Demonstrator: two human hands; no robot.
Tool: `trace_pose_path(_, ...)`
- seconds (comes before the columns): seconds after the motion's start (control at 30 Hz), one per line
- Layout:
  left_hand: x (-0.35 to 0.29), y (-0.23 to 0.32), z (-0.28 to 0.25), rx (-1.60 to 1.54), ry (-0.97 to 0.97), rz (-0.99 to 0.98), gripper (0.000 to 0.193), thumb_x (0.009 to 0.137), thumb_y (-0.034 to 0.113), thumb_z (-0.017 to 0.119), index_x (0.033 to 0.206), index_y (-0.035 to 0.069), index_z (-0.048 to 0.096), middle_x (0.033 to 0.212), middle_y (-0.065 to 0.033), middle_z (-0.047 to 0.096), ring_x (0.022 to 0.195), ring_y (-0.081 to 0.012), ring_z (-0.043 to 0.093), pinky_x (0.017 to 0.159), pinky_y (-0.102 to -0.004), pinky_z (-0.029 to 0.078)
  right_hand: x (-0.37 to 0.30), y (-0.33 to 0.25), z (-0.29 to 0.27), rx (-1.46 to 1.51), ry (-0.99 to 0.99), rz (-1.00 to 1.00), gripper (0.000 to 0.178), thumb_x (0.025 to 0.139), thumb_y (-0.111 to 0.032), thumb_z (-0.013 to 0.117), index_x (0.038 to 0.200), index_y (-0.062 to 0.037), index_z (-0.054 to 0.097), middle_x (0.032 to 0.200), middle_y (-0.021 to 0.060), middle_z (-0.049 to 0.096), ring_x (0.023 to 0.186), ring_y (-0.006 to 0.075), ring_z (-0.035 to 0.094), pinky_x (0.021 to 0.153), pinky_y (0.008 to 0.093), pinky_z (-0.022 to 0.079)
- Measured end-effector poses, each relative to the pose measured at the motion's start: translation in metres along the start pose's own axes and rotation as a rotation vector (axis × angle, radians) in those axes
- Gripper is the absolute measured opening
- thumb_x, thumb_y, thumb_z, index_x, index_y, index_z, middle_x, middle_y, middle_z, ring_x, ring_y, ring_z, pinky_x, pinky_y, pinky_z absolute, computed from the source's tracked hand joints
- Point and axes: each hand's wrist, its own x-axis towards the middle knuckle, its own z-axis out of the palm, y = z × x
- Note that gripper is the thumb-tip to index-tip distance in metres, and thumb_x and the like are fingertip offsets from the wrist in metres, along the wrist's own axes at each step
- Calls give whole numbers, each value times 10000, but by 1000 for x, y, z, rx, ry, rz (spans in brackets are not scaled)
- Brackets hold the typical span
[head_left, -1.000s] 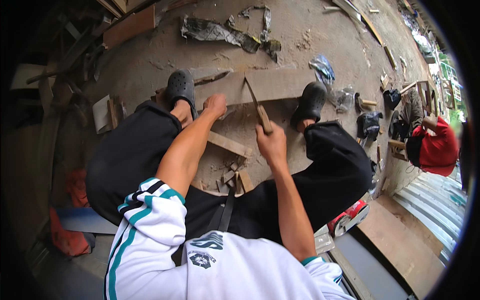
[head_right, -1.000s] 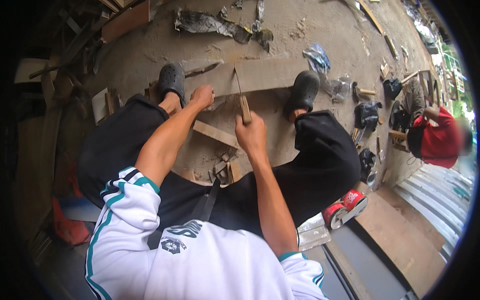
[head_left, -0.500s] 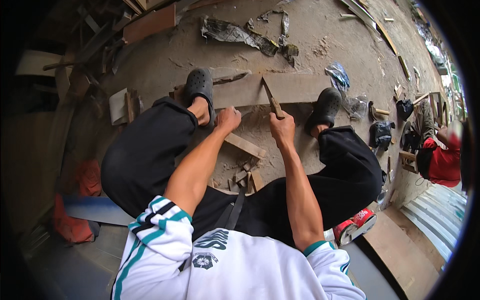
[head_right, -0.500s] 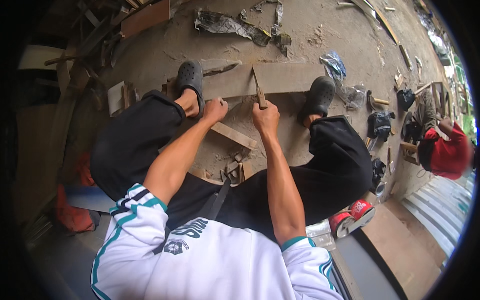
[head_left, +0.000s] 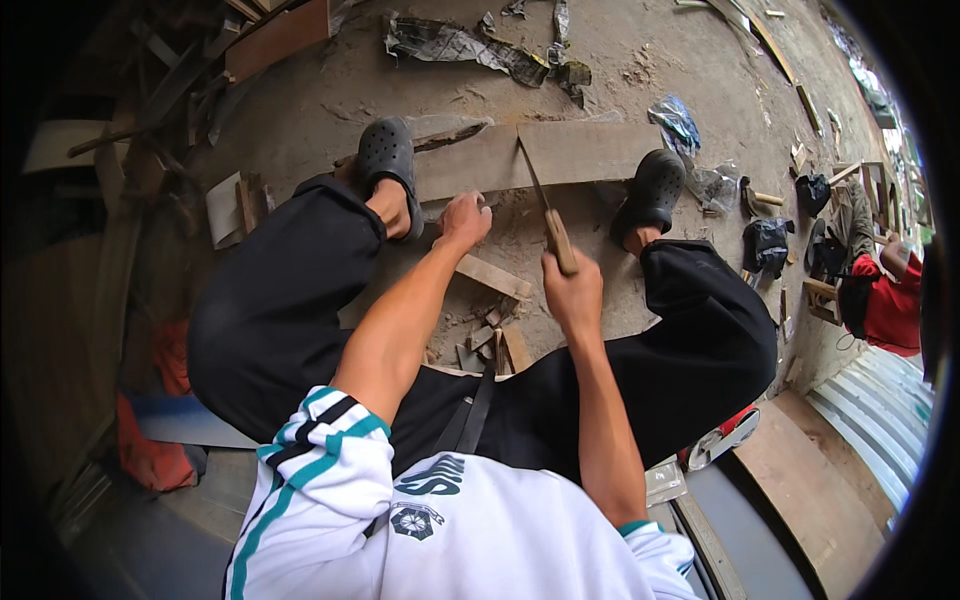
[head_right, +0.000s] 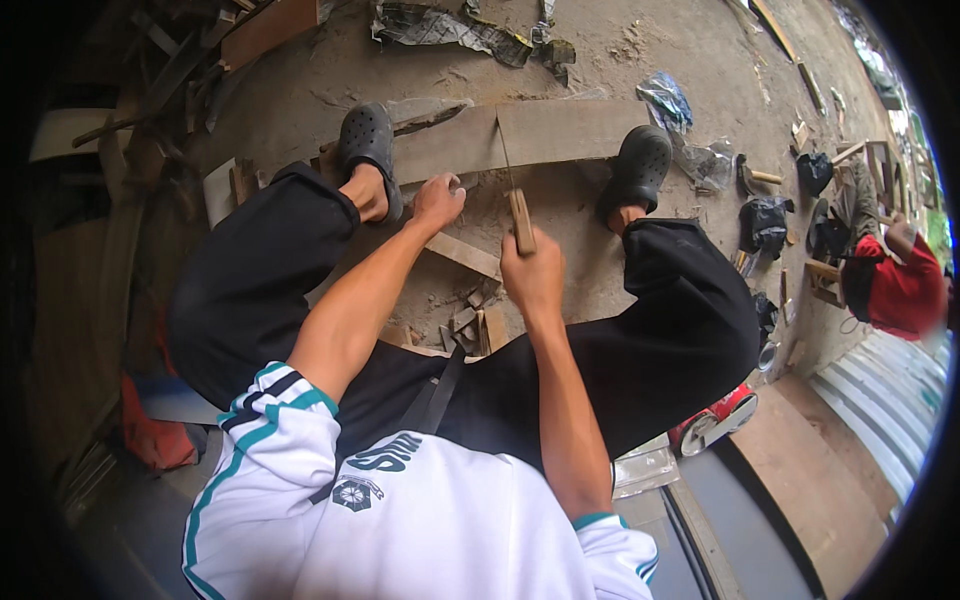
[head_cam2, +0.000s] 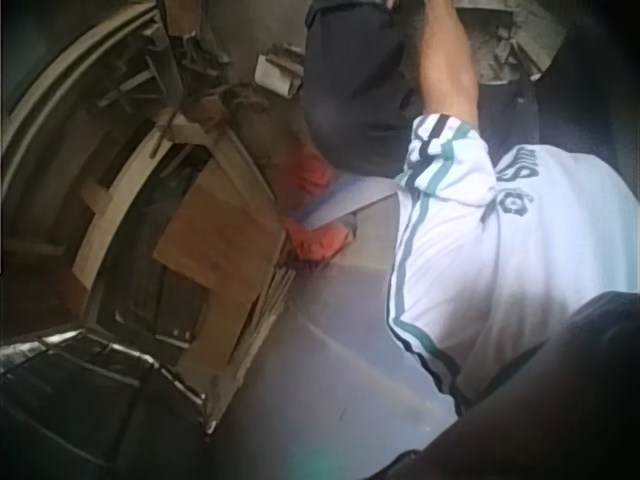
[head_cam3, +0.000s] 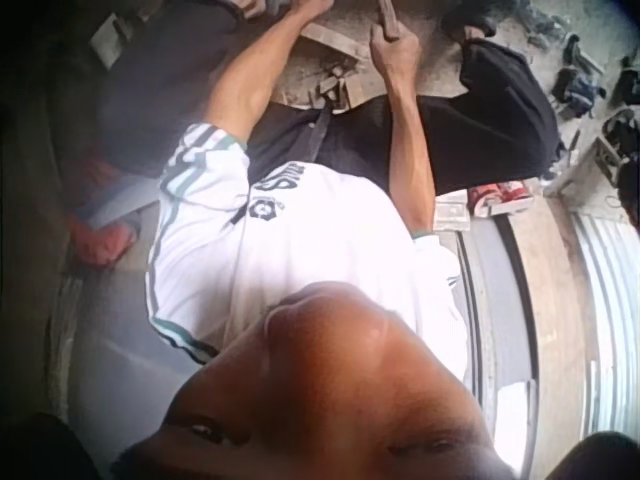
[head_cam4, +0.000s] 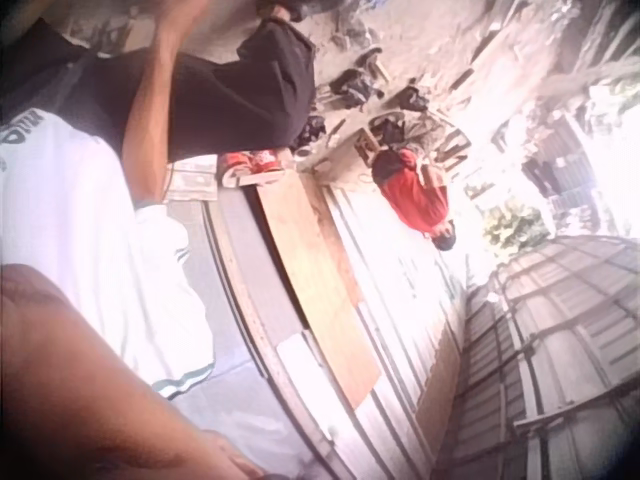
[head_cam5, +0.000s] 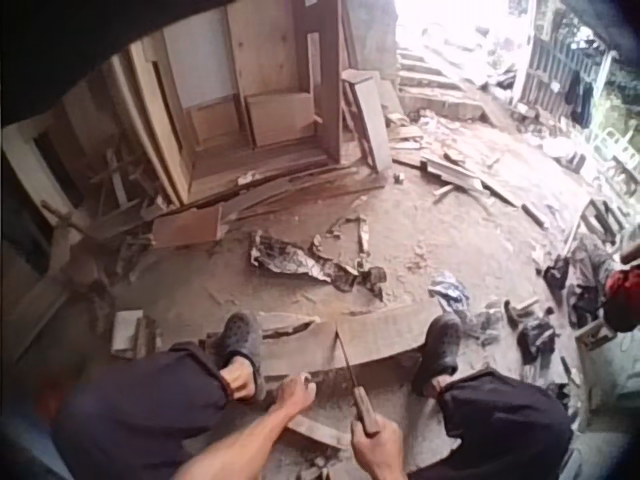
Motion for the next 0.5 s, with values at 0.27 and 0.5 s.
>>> trace_pose_path(0.27, -7, 10, -11, 14, -53, 34, 397, 860, 279, 632, 1206, 84, 628, 1203, -178, 634, 1151, -361, 583, 973, -462, 459, 37, 7, 20, -19, 70, -36, 215, 831, -193, 633, 824, 20, 656, 738, 258, 624, 747, 435, 648, 652, 441, 496)
trace_pose_path(0.5, -10, 8, -14, -40, -87, -27, 405, 861, 292, 616, 1199, 69, 635, 1097, -175, 689, 1072, -360, 630, 951, -458, 472, 31, 21, 7, -38, 33, -44, 255, 834, -225, 634, 826, 30, 635, 754, 267, 627, 757, 458, 632, 668, 458, 492)
